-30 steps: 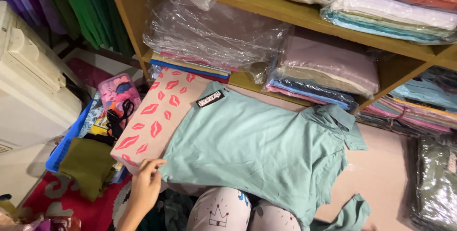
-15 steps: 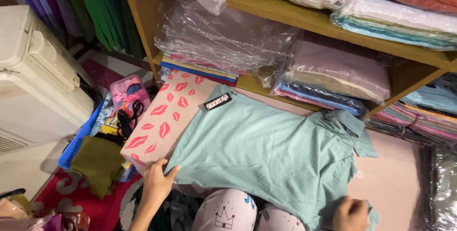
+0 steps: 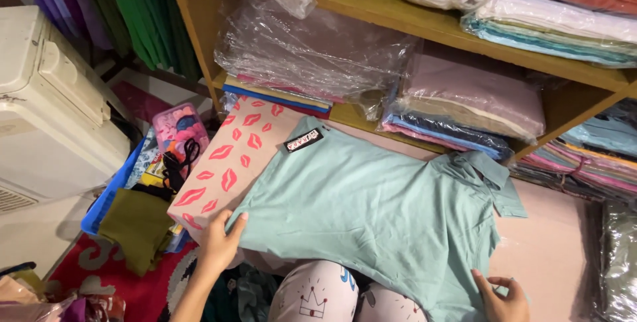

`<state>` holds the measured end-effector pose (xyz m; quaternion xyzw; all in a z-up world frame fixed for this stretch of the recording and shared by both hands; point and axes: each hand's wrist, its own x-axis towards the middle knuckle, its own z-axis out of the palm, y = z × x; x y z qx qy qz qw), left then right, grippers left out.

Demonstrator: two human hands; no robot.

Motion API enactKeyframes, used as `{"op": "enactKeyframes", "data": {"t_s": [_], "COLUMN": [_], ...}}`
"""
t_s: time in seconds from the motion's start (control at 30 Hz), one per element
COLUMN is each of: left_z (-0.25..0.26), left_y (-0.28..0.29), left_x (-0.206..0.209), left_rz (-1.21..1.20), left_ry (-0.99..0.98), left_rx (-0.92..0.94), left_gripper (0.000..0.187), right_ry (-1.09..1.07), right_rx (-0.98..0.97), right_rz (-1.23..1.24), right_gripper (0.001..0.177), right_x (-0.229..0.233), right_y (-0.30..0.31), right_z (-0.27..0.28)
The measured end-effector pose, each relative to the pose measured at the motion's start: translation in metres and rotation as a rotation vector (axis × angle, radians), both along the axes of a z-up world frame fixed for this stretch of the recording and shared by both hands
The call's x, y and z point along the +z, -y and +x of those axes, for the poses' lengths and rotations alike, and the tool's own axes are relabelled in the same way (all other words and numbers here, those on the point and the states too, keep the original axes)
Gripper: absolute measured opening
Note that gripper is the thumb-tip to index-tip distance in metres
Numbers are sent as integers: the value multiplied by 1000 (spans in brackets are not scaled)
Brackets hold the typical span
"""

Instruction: Folding a light blue garment and placing it into a clear plastic bag for storage.

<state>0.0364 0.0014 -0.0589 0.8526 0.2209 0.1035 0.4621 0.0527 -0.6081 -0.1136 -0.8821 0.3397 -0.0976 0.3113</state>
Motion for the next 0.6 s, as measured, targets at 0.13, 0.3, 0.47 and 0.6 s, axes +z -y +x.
{"op": "enactKeyframes", "data": {"t_s": [0.13,0.3,0.47,0.6], "left_z": [-1,-3,4,14], "left_y": [-12,-5,-1,10], "left_x": [15,18,10,29], "left_rz": [14,191,328,699], "left_ry": [-79,-387,-404,-266], "left_rx": [17,-78,-48,4], "left_gripper": [29,31,34,32], "right_ry": [480,433,412,499], "right_rx": [152,88,78,58], "right_rz": [-9,-247,-389,-705], "right_gripper": [32,28,37,56], "right_x": [-27,-63,-65,-52], "right_y": [47,64,43,24], "right_z": [-6,-4,-7,-11]}}
